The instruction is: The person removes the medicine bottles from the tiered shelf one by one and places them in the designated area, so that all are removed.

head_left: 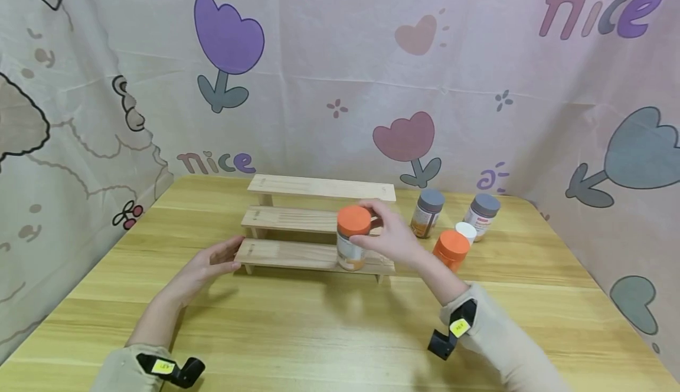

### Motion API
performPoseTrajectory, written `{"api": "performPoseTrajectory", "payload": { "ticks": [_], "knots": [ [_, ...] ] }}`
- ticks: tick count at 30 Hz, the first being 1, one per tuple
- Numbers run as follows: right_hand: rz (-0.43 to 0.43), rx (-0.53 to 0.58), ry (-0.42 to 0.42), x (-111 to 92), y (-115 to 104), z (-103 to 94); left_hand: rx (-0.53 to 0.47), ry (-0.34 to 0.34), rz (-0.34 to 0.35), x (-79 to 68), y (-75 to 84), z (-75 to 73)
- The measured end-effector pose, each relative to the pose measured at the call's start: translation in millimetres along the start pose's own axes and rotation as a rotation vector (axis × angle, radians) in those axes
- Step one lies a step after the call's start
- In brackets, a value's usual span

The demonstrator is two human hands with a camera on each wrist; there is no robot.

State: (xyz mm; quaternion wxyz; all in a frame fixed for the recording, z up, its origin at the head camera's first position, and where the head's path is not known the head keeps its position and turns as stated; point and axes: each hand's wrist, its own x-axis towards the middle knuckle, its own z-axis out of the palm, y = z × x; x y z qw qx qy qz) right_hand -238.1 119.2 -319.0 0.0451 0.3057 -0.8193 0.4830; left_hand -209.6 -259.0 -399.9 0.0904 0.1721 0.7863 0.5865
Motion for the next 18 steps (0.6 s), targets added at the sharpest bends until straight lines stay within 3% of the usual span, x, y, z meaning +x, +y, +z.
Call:
{"api": "performPoseTrajectory", "payload": {
  "ticks": [7, 18],
  "knots": [
    [-0.023, -0.04, 0.102, -9.9, 8.9, -30.8, 0.007, 0.001, 0.003, 0.6, 0.0, 0.1],
    [0.064, -0.086, 0.204, -21.5, 10.6, -71.9, 0.007, 0.0, 0.002, 0.7, 0.7, 0.2]
  ]
}}
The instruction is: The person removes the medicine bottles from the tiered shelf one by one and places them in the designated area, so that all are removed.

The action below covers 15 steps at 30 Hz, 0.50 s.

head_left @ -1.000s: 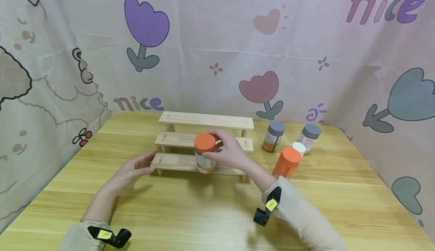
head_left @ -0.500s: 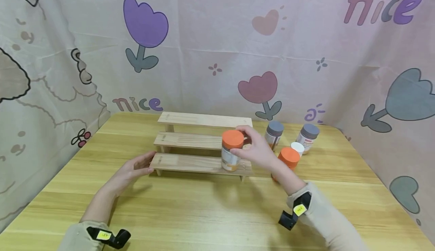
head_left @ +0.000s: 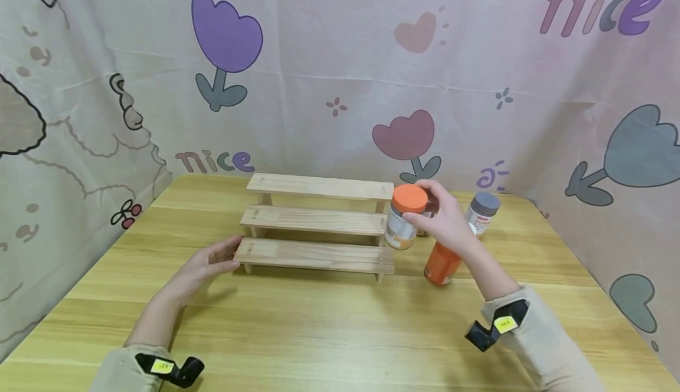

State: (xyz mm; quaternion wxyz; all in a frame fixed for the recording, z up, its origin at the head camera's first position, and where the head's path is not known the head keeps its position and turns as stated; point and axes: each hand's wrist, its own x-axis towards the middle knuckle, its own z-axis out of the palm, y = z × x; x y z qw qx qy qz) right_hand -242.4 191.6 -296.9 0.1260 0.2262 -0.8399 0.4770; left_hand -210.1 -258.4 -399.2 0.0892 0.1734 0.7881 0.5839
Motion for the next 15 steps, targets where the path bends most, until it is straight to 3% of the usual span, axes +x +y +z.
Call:
{"api": "performPoseTrajectory", "payload": {
  "ticks": [15],
  "knots": [
    [0.013, -0.015, 0.199, -0.6, 5.0, -42.8, 0.028, 0.006, -0.016, 0.1, 2.4, 0.2]
  ]
}}
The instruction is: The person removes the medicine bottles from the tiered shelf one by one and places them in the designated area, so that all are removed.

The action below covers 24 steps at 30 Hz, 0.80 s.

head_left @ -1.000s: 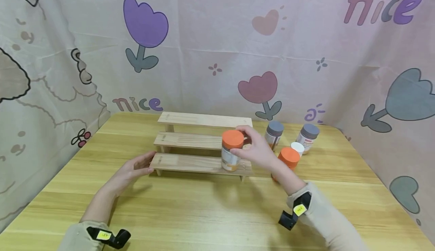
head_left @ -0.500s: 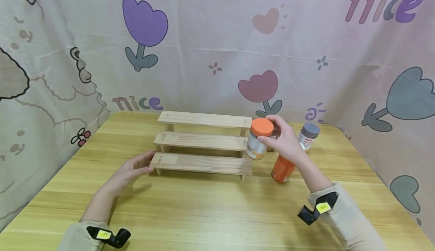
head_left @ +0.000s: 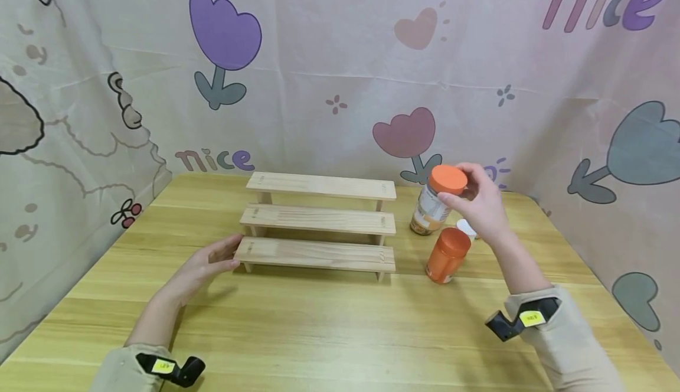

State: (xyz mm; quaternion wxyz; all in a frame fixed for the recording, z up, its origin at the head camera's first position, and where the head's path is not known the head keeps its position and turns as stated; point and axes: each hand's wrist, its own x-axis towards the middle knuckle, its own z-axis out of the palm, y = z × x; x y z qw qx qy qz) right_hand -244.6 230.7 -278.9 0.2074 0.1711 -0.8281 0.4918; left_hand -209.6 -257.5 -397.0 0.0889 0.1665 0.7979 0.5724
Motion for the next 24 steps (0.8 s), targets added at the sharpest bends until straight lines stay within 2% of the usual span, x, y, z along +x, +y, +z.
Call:
{"api": "performPoseTrajectory", "payload": {
  "ticks": [7, 14, 18, 24],
  "knots": [
    [0.05, -0.054, 0.102, 2.6, 7.8, -22.5, -0.033, 0.001, 0.004, 0.2, -0.9, 0.5],
    [0.157, -0.105, 0.136, -1.7, 18.0, -46.6, -0.033, 0.007, -0.004, -1.4, -4.4, -0.1],
    [0.202, -0.098, 0.165, -5.8, 24.1, -58.6, -0.029, 0.009, 0.0, -1.1, -5.1, 0.0],
    [0.238, -0.084, 0.191, -13.2, 33.9, -74.8, -0.034, 0.01, 0.005, 0.0, -4.5, 0.1]
  ]
}}
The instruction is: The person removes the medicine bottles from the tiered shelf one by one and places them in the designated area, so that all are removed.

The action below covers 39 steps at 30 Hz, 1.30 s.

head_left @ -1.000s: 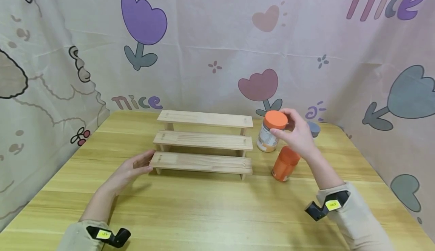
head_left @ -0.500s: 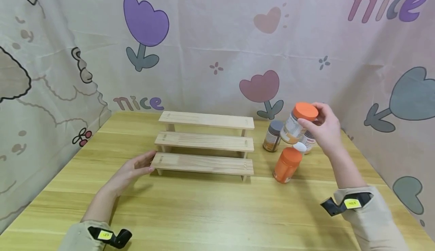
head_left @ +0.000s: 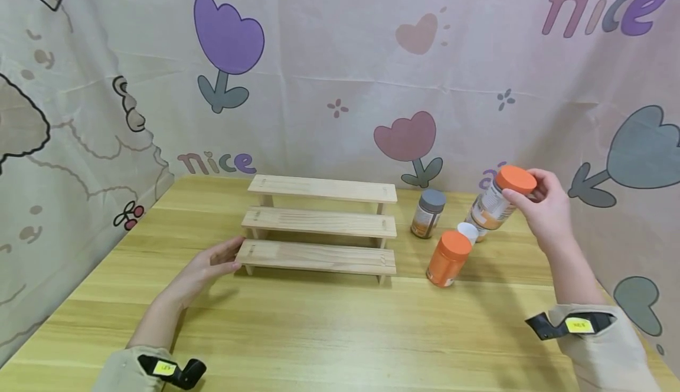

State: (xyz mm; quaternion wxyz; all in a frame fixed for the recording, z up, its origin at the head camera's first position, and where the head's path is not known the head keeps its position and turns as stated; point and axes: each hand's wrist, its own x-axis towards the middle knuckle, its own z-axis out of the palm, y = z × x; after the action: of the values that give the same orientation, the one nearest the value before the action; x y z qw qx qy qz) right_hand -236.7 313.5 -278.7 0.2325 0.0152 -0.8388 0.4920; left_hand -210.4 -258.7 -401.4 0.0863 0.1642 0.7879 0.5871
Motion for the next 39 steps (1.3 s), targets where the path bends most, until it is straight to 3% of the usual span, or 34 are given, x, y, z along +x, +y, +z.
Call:
{"api": "performPoseTrajectory", "payload": {
  "ticks": [12, 22, 28, 39],
  "knots": [
    [0.068, -0.109, -0.017, -12.8, 29.7, -19.8, -0.006, -0.001, -0.001, 0.2, -0.6, -0.2],
    [0.172, -0.184, -0.095, -27.8, 54.6, -20.2, 0.0, 0.005, -0.007, -0.1, -2.1, 0.0],
    [0.181, -0.23, -0.126, -36.7, 69.0, -18.9, 0.018, 0.008, -0.012, 0.8, -2.7, 0.1],
    [0.157, -0.214, -0.159, -47.5, 83.6, -13.0, 0.031, 0.007, -0.022, 0.5, -1.7, -0.5]
  ]
}}
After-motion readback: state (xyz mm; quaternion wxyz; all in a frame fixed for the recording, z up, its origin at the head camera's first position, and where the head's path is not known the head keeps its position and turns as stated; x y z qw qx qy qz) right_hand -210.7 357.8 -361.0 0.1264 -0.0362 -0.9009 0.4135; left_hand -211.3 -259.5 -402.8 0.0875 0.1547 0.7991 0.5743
